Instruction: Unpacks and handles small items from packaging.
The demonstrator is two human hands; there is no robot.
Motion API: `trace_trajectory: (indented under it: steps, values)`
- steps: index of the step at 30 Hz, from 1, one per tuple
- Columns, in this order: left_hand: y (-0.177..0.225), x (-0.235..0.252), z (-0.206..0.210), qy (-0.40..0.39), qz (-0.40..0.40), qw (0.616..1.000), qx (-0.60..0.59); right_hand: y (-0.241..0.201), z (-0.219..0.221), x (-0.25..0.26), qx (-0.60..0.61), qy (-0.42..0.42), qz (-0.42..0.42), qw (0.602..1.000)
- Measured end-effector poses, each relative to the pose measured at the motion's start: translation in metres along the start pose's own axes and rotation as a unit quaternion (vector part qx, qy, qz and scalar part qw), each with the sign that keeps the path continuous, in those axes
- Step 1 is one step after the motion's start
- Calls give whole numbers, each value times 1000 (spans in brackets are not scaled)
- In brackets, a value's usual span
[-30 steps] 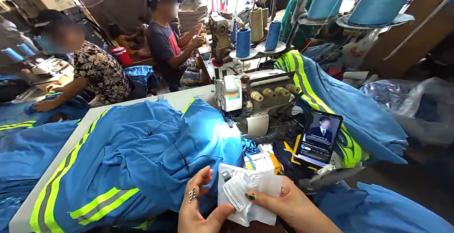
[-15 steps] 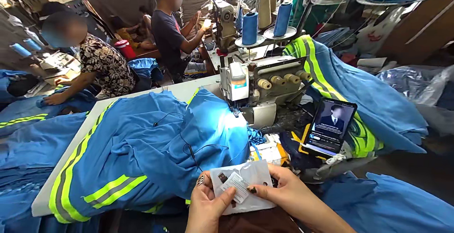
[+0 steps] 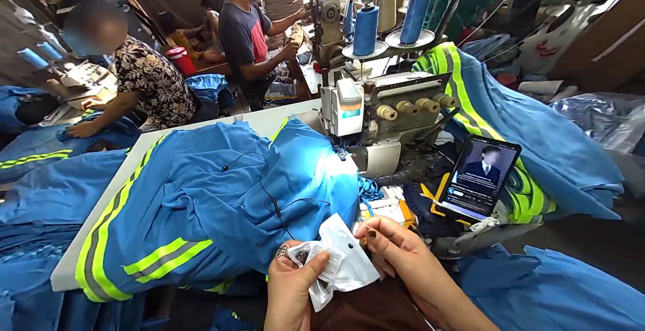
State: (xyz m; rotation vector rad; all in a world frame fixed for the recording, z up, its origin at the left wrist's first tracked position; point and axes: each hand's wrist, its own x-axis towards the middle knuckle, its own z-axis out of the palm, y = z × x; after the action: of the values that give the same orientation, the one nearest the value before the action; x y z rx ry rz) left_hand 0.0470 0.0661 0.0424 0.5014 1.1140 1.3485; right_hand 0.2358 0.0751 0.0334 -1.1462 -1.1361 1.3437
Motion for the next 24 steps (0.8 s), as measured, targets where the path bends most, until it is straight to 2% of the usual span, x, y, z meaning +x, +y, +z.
trace_trajectory:
  steps: [5,10,15,18,24]
  values:
    - [-1,5,-9,27,7,1000,11,3,-9,-1,-22,-17,-1,1000]
    - [1,6,-12,29,-11,1000,-4,4,-9,-1,5,-60,32,998]
    - [-2,4,-13,20,25,999,6,13,-1,0,-92,6,-61,994]
    - [-4,5,-16,7,33,999,7,15,0,3,-105,23,-59,993]
    - [-5,5,-21,-30,2,1000,10,21,-4,4,-113,-67,-14,991]
